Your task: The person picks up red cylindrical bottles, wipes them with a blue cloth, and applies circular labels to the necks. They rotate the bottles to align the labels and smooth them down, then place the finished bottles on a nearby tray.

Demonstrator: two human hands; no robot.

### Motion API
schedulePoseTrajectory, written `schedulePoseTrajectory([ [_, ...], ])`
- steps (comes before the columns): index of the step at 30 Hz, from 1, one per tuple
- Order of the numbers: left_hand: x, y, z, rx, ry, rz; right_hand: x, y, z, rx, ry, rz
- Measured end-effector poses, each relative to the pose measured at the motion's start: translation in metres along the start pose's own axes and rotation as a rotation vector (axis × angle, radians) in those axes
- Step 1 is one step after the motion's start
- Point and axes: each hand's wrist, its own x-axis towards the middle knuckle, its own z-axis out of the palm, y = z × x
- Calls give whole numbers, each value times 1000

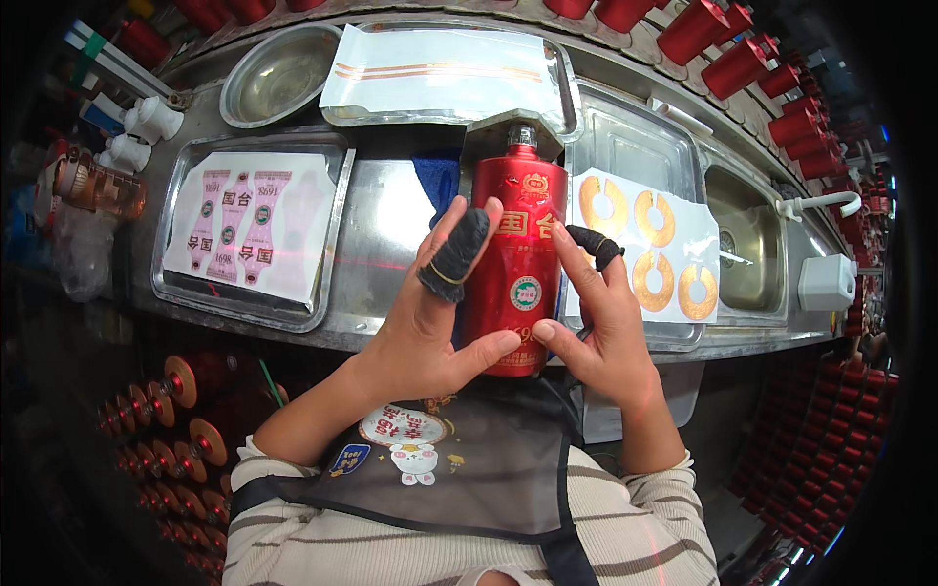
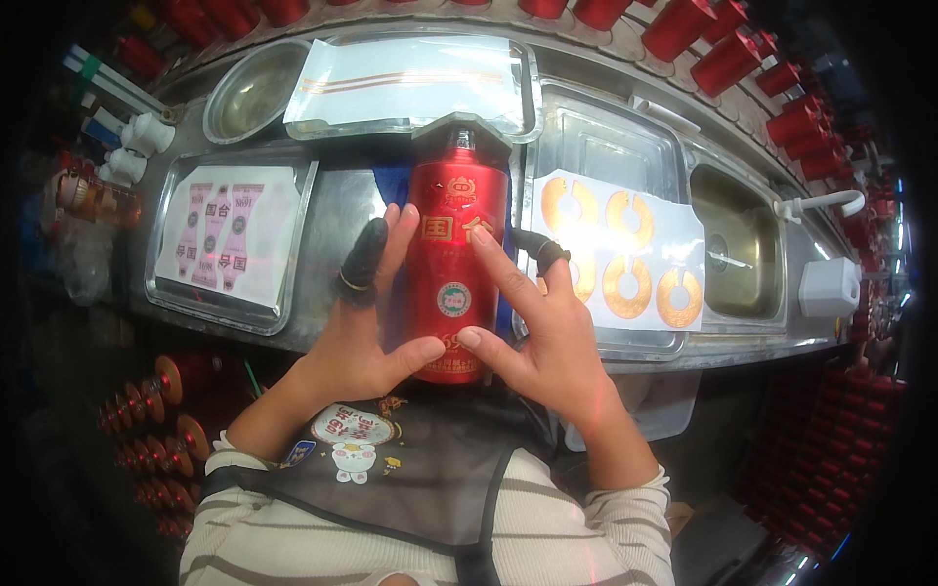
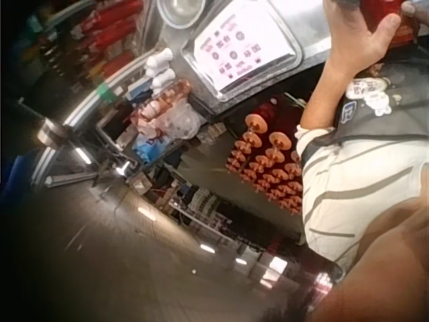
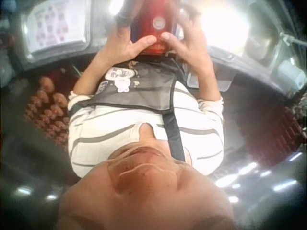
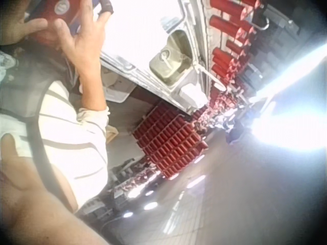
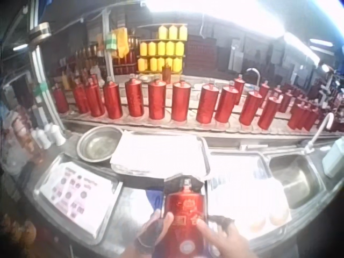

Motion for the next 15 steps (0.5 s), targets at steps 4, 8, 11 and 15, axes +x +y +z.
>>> schedulePoseTrajectory([
  [4,0,1,1,106,-62,11,14,-6,-2,-88,-52,93],
  [8,2,2,0,127,-81,-24,18,-5,0,-85,-100,161],
  [11,3,7,-2,118,-81,-38,17,-1,1,-100,-67,117],
  [15,2,4,-2,113,-77,11,17,-1,0,-85,-37,79],
])
